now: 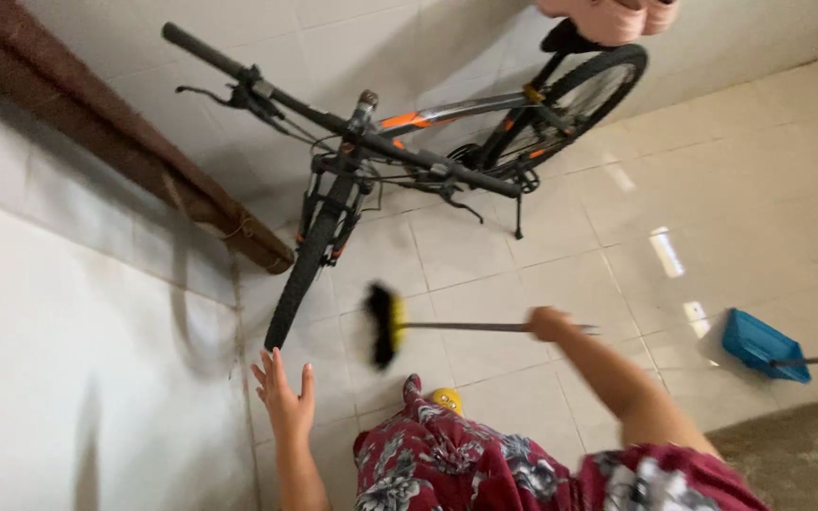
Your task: Sweeping the floor with a broom.
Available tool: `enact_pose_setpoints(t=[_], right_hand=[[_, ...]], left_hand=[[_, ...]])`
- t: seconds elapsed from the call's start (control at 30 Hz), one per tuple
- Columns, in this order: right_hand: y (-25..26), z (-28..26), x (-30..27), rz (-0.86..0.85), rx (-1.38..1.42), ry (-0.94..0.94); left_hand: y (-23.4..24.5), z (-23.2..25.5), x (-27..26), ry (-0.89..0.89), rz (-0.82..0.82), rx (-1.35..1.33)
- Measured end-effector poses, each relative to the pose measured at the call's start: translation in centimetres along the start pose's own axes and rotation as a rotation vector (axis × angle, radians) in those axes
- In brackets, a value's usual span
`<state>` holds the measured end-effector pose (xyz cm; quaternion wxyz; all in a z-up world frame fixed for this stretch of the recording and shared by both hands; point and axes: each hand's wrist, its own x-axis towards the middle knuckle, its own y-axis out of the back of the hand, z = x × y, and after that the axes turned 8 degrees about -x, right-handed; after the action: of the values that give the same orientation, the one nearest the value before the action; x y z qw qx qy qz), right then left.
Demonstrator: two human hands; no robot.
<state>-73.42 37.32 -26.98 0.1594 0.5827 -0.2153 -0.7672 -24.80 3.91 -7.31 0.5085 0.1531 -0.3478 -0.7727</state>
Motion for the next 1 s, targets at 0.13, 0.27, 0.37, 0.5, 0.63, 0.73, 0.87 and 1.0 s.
enact_pose_setpoints(t=[0.13,0.27,0.37,0.5,0.63,0.73,0.87,1.0], right_hand=[[-2.8,8.3,-10.1,-0.022,0.391,-0.385],[-2.0,7.6,-15.9,0.029,0.494,-0.707],[-1.8,4.5,-17.6,0.115,0.462,-0.770],[1.8,1.3,-21.6,0.193,0.562,-0.758],[2.7,-0.9,-21.9,0.240,0.755,-0.717],[5.1,-3.2,-18.7,0.295,0.874,-0.622],[9.8,-9.0,-9.0,0.289,0.834,-0.408],[15.5,-18.3,1.6,0.300,0.756,-0.251]], left_hand=[[-1.5,2.3,2.0,-0.024,-0.073,-0.061],[-3.5,3.8,4.2,-0.128,-0.149,-0.079],[-4.2,4.9,5.8,-0.153,-0.216,-0.090],[-4.4,5.5,8.5,-0.169,-0.304,-0.101],[-4.6,5.8,11.9,-0.246,-0.351,-0.087],[-4.5,6.6,15.1,-0.258,-0.389,-0.113],[-4.2,7.5,18.7,-0.320,-0.417,-0.125],[-4.8,7.1,21.7,-0.340,-0.463,-0.110]])
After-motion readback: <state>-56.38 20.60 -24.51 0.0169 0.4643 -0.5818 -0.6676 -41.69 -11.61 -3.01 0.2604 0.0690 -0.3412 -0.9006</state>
